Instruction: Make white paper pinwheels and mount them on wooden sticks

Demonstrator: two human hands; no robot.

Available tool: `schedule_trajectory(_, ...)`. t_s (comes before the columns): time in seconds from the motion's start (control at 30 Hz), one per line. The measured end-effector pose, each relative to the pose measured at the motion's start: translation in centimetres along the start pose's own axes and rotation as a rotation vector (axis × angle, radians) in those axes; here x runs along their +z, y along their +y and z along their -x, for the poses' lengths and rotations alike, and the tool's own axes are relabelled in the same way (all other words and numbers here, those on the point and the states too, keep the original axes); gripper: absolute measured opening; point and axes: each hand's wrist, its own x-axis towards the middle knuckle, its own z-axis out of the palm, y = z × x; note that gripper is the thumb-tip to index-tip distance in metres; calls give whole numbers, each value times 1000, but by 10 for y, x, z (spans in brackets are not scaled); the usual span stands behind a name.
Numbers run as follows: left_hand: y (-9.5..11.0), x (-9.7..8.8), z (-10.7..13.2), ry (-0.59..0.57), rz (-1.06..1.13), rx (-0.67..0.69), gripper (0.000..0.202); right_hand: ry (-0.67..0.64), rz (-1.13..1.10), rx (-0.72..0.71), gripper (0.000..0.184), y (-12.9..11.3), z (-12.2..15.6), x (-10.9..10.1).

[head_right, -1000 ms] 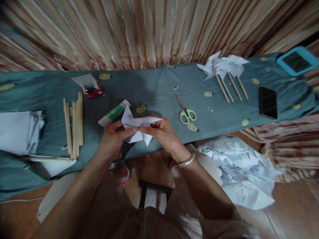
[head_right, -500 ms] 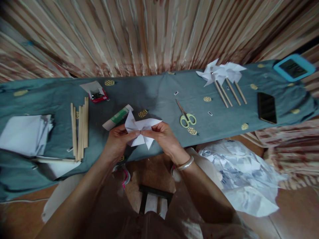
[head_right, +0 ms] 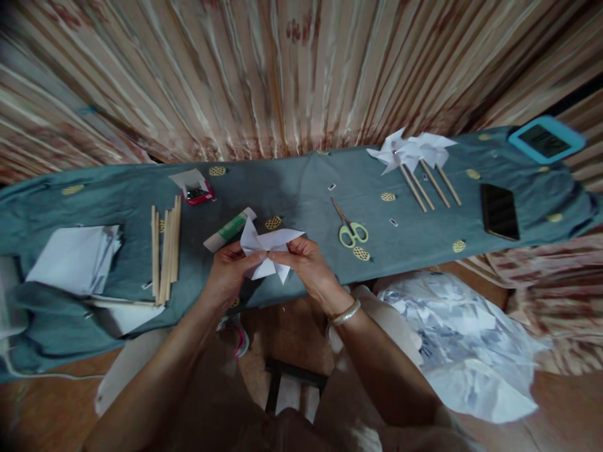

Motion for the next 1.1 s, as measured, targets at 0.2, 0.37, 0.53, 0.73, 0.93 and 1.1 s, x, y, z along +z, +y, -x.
schedule_trajectory(0.2, 1, -1, 2, -13, -3, 13, 35, 26, -13, 2, 29, -1, 1, -2)
schedule_trajectory(0.37, 7, -8, 2, 39, -25, 113, 36, 124, 12, 24, 29, -10, 1, -7)
schedule_trajectory(0.53, 30, -46, -9, 229, -157, 334, 33, 182, 5, 14, 32, -18, 2, -14)
schedule_trajectory(0.73, 56, -124, -33, 664, -648, 608, 29, 193, -12, 37, 30, -22, 6, -19)
schedule_trajectory(0.93, 67, -156, -38, 757, -1136, 413, 31, 165, 8, 27, 31, -25, 8, -19)
schedule_trajectory(1.1, 70, -156, -42, 744, -1306, 274, 29, 117, 18, 21, 31, -26, 8, -19)
